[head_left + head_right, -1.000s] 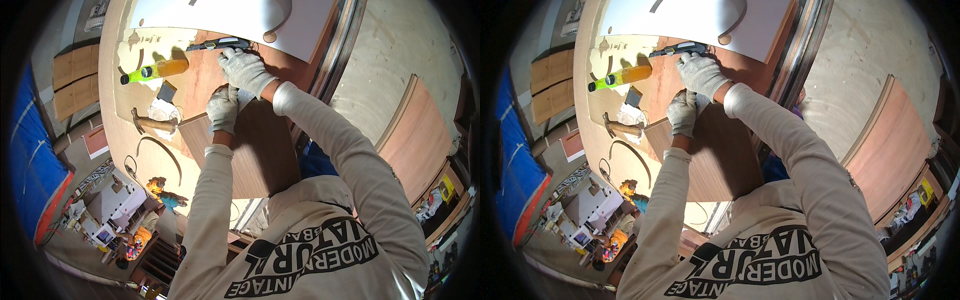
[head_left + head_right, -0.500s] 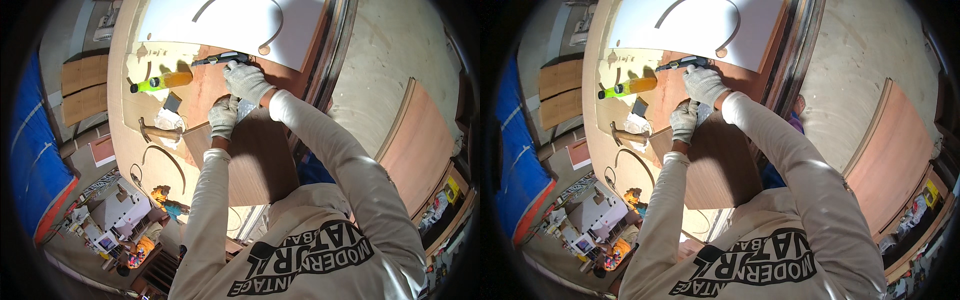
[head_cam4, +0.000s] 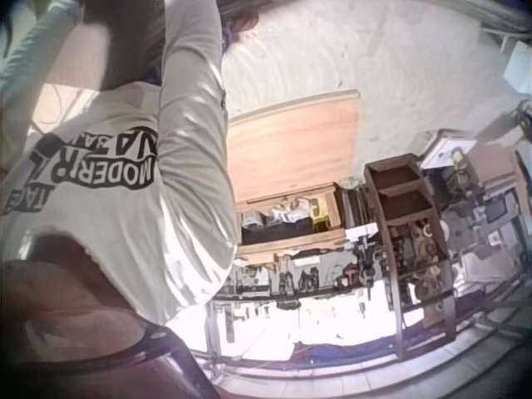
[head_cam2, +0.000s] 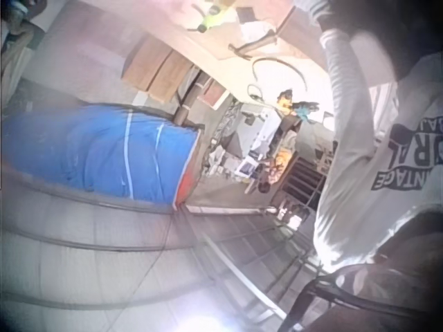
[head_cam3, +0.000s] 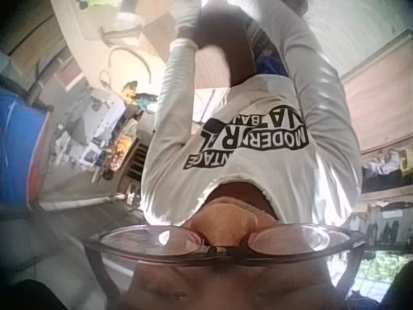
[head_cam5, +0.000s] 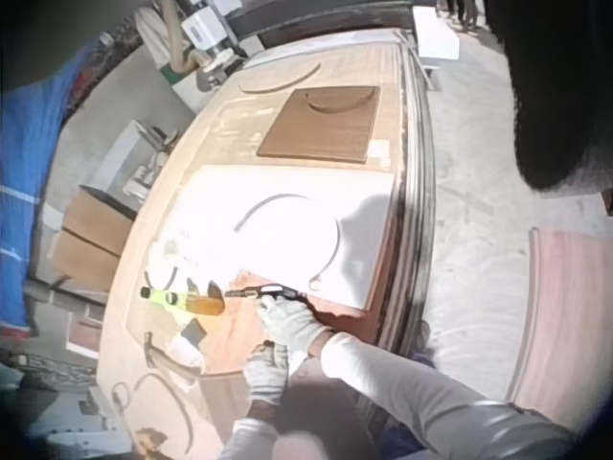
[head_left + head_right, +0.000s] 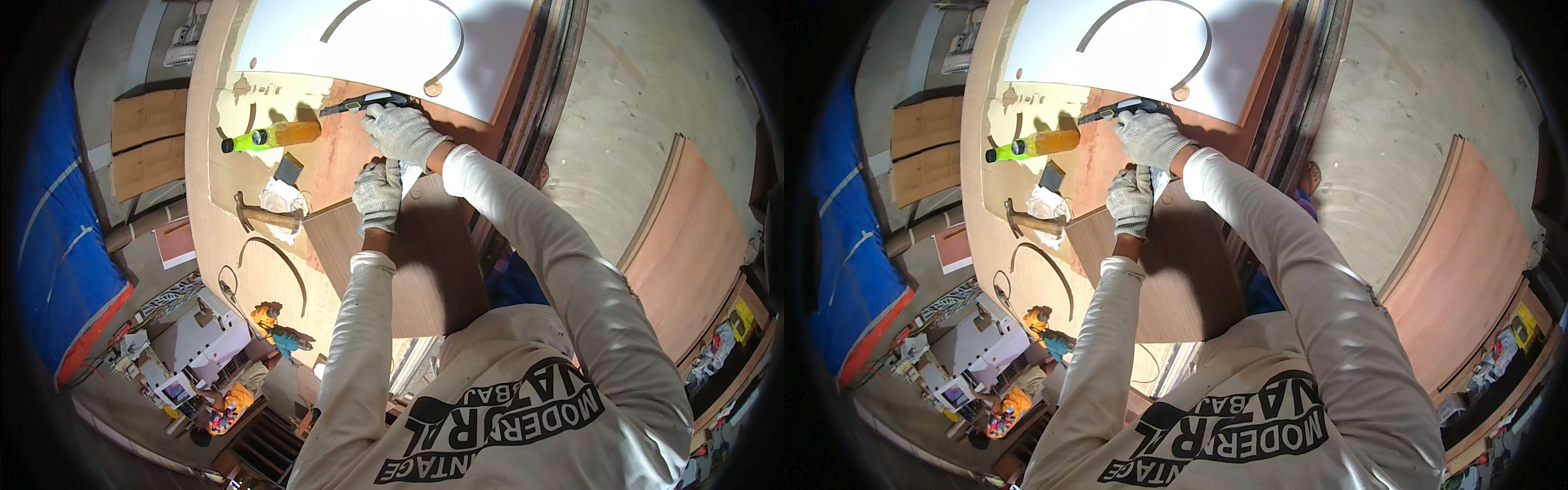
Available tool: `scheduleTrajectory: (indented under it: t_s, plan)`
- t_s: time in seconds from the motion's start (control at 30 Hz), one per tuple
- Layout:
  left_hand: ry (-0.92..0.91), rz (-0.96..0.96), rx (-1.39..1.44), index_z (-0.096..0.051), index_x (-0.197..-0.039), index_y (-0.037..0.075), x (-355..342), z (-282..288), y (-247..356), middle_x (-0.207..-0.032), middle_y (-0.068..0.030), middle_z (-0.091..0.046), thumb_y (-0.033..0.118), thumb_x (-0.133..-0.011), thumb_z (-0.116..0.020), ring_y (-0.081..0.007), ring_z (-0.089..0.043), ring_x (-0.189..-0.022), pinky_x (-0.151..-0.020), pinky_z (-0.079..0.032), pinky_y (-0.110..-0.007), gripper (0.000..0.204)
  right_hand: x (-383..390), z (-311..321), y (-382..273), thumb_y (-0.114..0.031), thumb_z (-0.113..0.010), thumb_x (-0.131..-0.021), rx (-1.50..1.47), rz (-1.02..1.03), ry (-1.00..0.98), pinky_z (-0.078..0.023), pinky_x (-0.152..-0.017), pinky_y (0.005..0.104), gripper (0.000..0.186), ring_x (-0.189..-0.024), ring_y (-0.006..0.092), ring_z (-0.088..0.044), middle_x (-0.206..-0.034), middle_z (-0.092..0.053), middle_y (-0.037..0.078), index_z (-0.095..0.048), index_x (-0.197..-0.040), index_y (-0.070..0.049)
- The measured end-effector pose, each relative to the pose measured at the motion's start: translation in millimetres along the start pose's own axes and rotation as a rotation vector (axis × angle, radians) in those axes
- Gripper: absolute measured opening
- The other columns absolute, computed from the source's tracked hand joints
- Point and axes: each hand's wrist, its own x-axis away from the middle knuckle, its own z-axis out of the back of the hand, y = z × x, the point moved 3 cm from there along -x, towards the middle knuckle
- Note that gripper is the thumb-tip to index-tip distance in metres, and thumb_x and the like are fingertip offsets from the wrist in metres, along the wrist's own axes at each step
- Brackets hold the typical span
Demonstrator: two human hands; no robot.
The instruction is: The person applies a laminate edge strip to a wooden board, using a square to measure and a utility knife to trim the excess material.
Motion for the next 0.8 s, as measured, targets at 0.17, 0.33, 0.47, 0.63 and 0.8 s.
scheduleTrajectory:
  t_s: [0.17,0.33,0.47,0.63,0.8]
  plan:
    - [0.034,0.001,0.069,-0.072,-0.084,0.005,-2,-7,3,-0.082,-0.0196,-0.071,0.043,-0.109,-0.056,-0.0420,-0.069,-0.075,-0.069,-0.056,-0.052,0.048,2,1,3,-0.018,-0.065,-0.094,0.012,0.023,0.004,-0.062,-0.073,0.0447,0.018,-0.091,0.0288,-0.073,-0.106,-0.068,0.015,-0.072,-0.104,-0.005]
    - [0.006,0.032,0.108,-0.070,-0.080,0.006,-9,-7,-9,-0.077,-0.0197,-0.069,0.045,-0.110,-0.056,-0.0423,-0.068,-0.071,-0.065,-0.054,-0.053,0.051,-6,2,0,-0.022,-0.066,-0.094,0.008,-0.005,0.014,-0.061,-0.076,0.0442,0.022,-0.094,0.0294,-0.073,-0.109,-0.068,0.014,-0.071,-0.106,-0.005]
    - [0.067,0.030,0.122,-0.073,-0.083,0.005,-7,-6,-6,-0.081,-0.0198,-0.072,0.043,-0.110,-0.055,-0.0416,-0.070,-0.073,-0.067,-0.055,-0.051,0.050,-5,15,3,-0.028,-0.063,-0.100,-0.196,-0.004,-0.072,-0.060,-0.087,0.0413,0.024,-0.102,0.0306,-0.073,-0.112,-0.070,0.011,-0.072,-0.110,-0.007]
    - [0.004,0.059,0.204,-0.079,-0.092,0.006,-6,-1,-17,-0.086,-0.0204,-0.074,0.044,-0.110,-0.057,-0.0414,-0.071,-0.076,-0.069,-0.056,-0.050,0.047,16,60,2,-0.026,-0.058,-0.105,-0.153,-0.027,-0.109,-0.061,-0.091,0.0436,0.027,-0.102,0.0338,-0.073,-0.114,-0.072,0.013,-0.073,-0.120,-0.008]
    - [-0.009,0.140,0.285,-0.081,-0.096,0.008,5,0,-12,-0.084,-0.0233,-0.073,0.048,-0.108,-0.060,-0.0439,-0.071,-0.076,-0.068,-0.056,-0.050,0.047,65,80,10,-0.021,-0.063,-0.103,-0.341,-0.392,0.032,-0.058,-0.094,0.0467,0.031,-0.110,0.0360,-0.070,-0.117,-0.072,0.015,-0.070,-0.131,-0.011]
